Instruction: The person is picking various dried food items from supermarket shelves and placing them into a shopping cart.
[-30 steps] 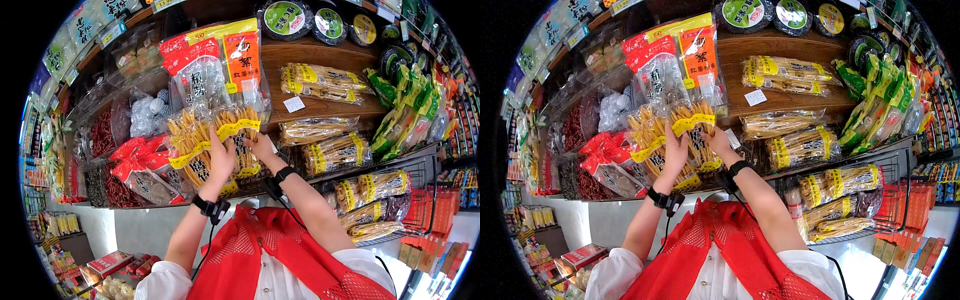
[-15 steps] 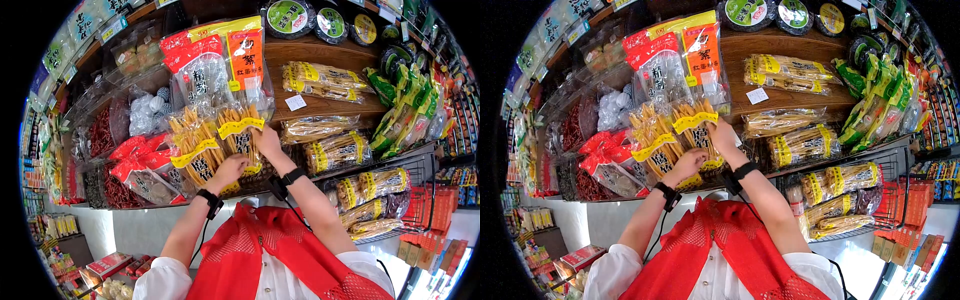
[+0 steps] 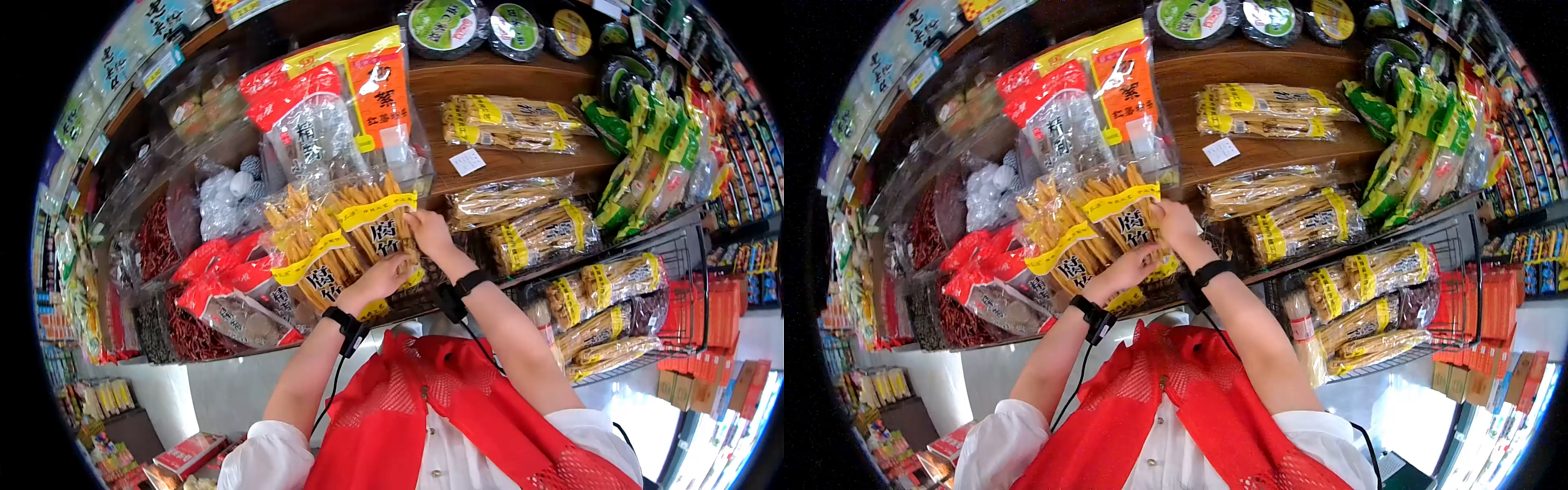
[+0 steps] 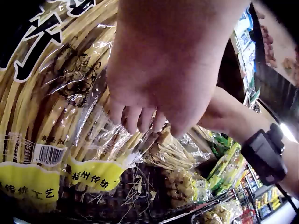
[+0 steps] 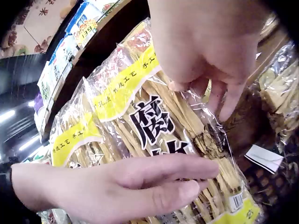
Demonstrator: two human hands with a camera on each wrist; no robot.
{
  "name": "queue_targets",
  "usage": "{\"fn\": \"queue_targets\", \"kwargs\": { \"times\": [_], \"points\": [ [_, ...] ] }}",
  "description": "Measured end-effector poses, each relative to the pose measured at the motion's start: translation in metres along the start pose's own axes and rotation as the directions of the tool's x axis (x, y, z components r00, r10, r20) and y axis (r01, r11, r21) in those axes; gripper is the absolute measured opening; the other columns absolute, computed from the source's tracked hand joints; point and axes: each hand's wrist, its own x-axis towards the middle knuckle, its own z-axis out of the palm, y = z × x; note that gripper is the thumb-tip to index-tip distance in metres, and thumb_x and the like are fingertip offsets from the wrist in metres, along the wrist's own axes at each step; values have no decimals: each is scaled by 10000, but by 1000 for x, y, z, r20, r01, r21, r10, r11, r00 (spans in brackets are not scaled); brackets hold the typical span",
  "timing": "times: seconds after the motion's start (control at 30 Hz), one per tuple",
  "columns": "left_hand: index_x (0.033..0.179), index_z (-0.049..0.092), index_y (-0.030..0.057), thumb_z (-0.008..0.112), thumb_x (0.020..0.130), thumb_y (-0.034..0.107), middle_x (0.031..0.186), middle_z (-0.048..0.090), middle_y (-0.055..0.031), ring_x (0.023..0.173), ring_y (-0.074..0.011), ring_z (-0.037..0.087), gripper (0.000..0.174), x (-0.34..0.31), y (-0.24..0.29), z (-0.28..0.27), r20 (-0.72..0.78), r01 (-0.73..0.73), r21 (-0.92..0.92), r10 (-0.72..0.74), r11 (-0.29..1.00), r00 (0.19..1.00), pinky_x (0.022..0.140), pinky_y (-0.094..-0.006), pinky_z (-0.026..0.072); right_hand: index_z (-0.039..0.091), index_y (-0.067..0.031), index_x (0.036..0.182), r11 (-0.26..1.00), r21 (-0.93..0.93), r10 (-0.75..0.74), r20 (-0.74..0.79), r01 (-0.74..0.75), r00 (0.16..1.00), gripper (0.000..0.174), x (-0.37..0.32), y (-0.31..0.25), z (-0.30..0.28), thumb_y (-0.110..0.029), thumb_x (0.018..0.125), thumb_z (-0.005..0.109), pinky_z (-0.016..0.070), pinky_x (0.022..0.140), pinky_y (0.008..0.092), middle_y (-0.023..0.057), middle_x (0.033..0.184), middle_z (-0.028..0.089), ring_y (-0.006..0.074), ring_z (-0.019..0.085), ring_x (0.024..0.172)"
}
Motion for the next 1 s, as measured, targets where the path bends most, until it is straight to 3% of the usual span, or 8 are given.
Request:
{"fn": "queue_targets", "kwargs": {
  "times": [0.13, 0.27, 0.33, 0.5, 0.57, 0.77, 0.83, 1.0],
  "points": [
    [1108, 467, 11, 525, 825, 165, 1093, 484, -182, 961, -343, 501, 328, 4, -11, 1, -14, 20, -40, -20, 999, 1000, 806, -352, 420, 508, -4, 1089, 996, 33, 79, 48, -81, 996, 345, -5, 18, -7, -214, 818, 548, 465, 714, 377, 186, 904, 610, 338, 584, 831],
    [1090, 485, 21, 514, 831, 191, 1078, 510, -170, 994, -340, 492, 310, 6, -12, 8, 57, -44, 198, 33, 979, 998, 836, -370, 410, 453, 4, 1165, 991, 53, 125, 0, -125, 992, 406, -15, 46, -64, -232, 841, 517, 470, 724, 383, 173, 930, 613, 308, 593, 849],
    [1079, 492, 22, 514, 831, 197, 1071, 520, -172, 992, -341, 496, 305, 13, -11, 18, 129, -84, 192, 60, 978, 990, 839, -373, 410, 495, -3, 1105, 995, 11, 100, -174, -100, 980, 370, -25, 74, -97, -239, 822, 539, 470, 664, 412, 173, 836, 619, 327, 600, 776],
    [1096, 487, 32, 511, 843, 210, 1094, 523, -165, 1039, -327, 484, 310, 57, 30, 44, 349, -88, 167, 24, 982, 937, 884, -361, 391, 530, -38, 1108, 894, -160, 363, -288, -419, 886, 287, -62, 137, -189, -113, 835, 487, 477, 739, 407, 196, 1120, 527, 346, 565, 894],
    [1091, 487, 33, 509, 844, 209, 1100, 509, -157, 1022, -320, 491, 304, 82, 42, 64, 401, -61, 130, 4, 990, 916, 868, -356, 401, 534, -38, 1104, 917, -298, 168, -319, -267, 933, 287, -80, 172, -210, -104, 828, 489, 476, 742, 397, 194, 1150, 509, 343, 562, 907],
    [1116, 463, 21, 551, 809, 209, 1214, 426, -155, 1121, -319, 411, 371, 157, 89, 131, 278, -257, 221, 192, 941, 941, 929, -363, 359, 495, -75, 1165, 857, -426, 316, -13, -291, 949, 348, -108, 224, -254, -208, 844, 476, 308, 969, 419, 143, 1242, 448, 314, 370, 1183],
    [1150, 441, 24, 558, 801, 208, 1224, 410, -155, 1139, -313, 393, 411, 184, 103, 151, 232, -275, 316, 207, 908, 950, 953, -367, 336, 494, -91, 1168, 811, -569, 239, 112, -135, 965, 349, -112, 231, -262, -214, 842, 475, 307, 977, 406, 101, 1220, 475, 294, 377, 1184],
    [1264, 309, -1, 534, 795, 272, 1293, 343, -204, 1192, -336, 336, 587, 242, 108, 189, 276, -5, 466, -140, 885, 951, 983, -389, 292, 495, -109, 1170, 839, -522, 280, 173, -153, 944, 362, -112, 238, -272, -231, 829, 483, 264, 1003, 433, 65, 1242, 457, 272, 319, 1229]
  ]
}}
